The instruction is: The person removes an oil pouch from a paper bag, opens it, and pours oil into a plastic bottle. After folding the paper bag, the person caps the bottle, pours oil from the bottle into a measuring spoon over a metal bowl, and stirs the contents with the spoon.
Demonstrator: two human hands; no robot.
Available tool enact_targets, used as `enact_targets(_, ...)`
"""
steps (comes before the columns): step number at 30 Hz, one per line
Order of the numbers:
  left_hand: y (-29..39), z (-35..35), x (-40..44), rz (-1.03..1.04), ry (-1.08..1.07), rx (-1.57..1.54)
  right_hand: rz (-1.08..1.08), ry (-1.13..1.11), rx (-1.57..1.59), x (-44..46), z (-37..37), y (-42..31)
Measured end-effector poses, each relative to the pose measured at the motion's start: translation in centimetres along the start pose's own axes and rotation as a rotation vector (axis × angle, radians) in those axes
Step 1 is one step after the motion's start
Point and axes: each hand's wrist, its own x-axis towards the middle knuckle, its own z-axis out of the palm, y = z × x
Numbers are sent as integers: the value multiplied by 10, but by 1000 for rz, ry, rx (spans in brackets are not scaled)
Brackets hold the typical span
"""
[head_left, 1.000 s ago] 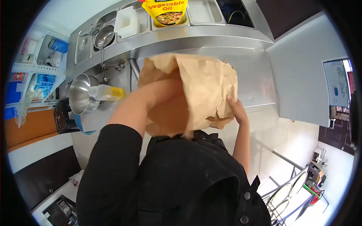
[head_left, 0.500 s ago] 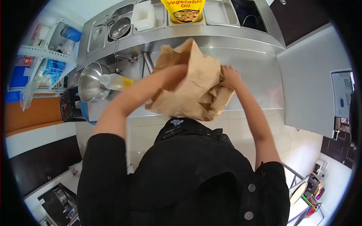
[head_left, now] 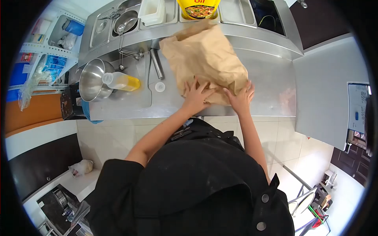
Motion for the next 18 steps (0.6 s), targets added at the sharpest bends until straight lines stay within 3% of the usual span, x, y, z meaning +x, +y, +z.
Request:
enact_targets(3,-24,38,-2,-23,105,9,-635,270,-193,-10,-53,-34)
enact_targets(4,-27,36,-4,-30,97,7,-634,260,-190,-11,-47,-28)
enact_targets(8,-33,3,0,-340,-261,-743,-812,-73,-148,16,-4,24)
enact_targets(9,-35,1,0,-349,-258,-744,-819,-78,-143,22,1,28)
enact_targets(13,-30,2,2,-587,-136,-913,-461,-626,86,37,17,36)
enact_targets(14,-27,1,2,-592,-133,-914,-465,-629,86,41,14,27)
enact_targets(18,-11,-2,-5,244,492,108,-303,-825,-298,54,-4,-17)
